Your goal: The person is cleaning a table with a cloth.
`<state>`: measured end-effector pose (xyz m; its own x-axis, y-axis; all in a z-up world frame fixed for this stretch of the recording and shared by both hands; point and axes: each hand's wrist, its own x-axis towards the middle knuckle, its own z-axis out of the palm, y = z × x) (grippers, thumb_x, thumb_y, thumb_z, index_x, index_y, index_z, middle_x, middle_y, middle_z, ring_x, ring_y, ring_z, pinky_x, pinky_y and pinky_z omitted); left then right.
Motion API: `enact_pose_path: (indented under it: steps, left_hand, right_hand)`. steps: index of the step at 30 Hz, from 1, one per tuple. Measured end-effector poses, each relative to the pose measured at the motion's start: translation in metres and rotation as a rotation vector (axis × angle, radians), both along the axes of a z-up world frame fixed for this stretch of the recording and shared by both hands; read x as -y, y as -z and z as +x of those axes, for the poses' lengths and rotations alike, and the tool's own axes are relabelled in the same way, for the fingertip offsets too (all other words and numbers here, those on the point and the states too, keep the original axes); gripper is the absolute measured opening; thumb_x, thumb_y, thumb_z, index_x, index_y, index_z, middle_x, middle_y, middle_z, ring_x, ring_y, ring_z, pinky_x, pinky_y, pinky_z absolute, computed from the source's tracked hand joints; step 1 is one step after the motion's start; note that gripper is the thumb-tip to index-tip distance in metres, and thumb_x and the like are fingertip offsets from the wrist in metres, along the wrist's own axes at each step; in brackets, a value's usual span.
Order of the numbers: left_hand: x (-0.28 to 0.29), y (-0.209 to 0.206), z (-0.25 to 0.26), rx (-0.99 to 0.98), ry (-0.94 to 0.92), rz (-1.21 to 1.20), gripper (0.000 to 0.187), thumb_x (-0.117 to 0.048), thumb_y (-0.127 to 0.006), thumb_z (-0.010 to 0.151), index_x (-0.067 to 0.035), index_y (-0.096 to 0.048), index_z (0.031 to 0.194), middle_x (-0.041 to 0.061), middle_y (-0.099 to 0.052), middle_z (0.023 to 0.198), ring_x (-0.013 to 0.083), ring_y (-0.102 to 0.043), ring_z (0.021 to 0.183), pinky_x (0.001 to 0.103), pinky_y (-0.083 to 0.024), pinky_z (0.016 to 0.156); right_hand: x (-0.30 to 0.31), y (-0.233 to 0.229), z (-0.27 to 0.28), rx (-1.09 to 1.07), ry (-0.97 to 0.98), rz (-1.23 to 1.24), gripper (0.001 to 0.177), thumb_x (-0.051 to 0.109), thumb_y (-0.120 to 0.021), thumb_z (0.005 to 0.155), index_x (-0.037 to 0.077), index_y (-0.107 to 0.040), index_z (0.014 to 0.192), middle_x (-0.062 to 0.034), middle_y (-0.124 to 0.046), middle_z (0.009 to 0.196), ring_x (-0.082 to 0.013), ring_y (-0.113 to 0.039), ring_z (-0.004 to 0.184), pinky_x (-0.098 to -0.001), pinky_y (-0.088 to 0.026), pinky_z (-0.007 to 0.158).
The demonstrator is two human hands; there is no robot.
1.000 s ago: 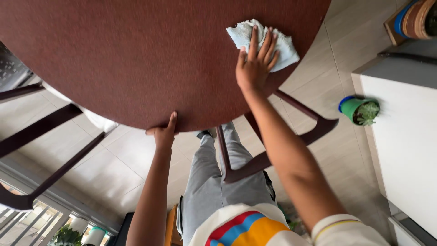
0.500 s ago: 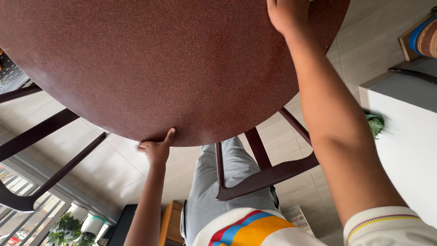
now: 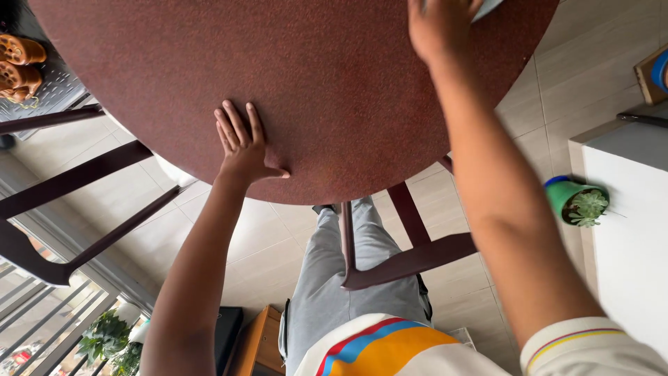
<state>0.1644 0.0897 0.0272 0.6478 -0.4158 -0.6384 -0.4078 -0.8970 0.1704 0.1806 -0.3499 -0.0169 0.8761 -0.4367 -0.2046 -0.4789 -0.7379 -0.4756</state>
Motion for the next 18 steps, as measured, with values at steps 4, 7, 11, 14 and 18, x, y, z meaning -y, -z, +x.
enact_pose_path:
  steps: [4, 7, 11, 14, 18]
  left_hand:
    - [0.003, 0.002, 0.006, -0.072, 0.036, 0.077, 0.184, -0.077, -0.092, 0.036, 0.005, 0.018, 0.159, 0.048, 0.028, 0.153, 0.0633, 0.031, 0.140, 0.076, 0.008, 0.117]
    - [-0.002, 0.008, 0.002, -0.052, 0.045, 0.058, 0.185, -0.079, -0.091, 0.035, 0.006, 0.018, 0.159, 0.048, 0.029, 0.152, 0.0639, 0.032, 0.139, 0.077, 0.010, 0.116]
    - [-0.002, 0.011, 0.002, -0.034, 0.042, 0.022, 0.187, -0.081, -0.090, 0.033, 0.005, 0.018, 0.159, 0.048, 0.029, 0.152, 0.0626, 0.032, 0.139, 0.078, 0.011, 0.116]
    - [-0.002, 0.012, 0.002, -0.032, 0.036, 0.035, 0.187, -0.079, -0.090, 0.033, 0.004, 0.020, 0.160, 0.048, 0.029, 0.152, 0.0636, 0.032, 0.138, 0.077, 0.011, 0.115]
    - [0.000, 0.004, 0.003, -0.038, 0.027, 0.016, 0.188, -0.080, -0.090, 0.031, 0.004, 0.021, 0.158, 0.048, 0.030, 0.152, 0.0629, 0.033, 0.139, 0.075, 0.012, 0.117]
  right_hand:
    - [-0.087, -0.023, -0.067, -0.045, -0.090, -0.241, 0.063, 0.041, -0.058, 0.112, 0.022, -0.028, 0.165, -0.0227, -0.012, 0.168, -0.0426, -0.012, 0.154, -0.0687, -0.011, 0.119]
    - [-0.163, -0.034, -0.131, -0.126, -0.023, -0.196, 0.072, 0.043, -0.055, 0.111, 0.025, -0.016, 0.169, -0.0165, 0.002, 0.172, -0.0374, -0.006, 0.158, -0.0659, -0.011, 0.125]
    - [-0.262, -0.060, -0.195, -0.218, 0.025, -0.113, 0.073, 0.048, -0.047, 0.107, 0.019, -0.014, 0.165, -0.0211, 0.002, 0.170, -0.0391, -0.004, 0.157, -0.0649, -0.009, 0.123]
    - [-0.324, -0.047, -0.247, -0.158, -0.107, -0.062, 0.075, 0.048, -0.046, 0.107, 0.014, -0.013, 0.165, -0.0253, 0.001, 0.169, -0.0414, -0.003, 0.156, -0.0675, -0.007, 0.122]
    - [-0.340, -0.050, -0.260, -0.108, -0.176, -0.058, 0.075, 0.043, -0.047, 0.105, 0.017, -0.013, 0.166, -0.0244, -0.004, 0.170, -0.0414, -0.004, 0.158, -0.0665, -0.008, 0.123]
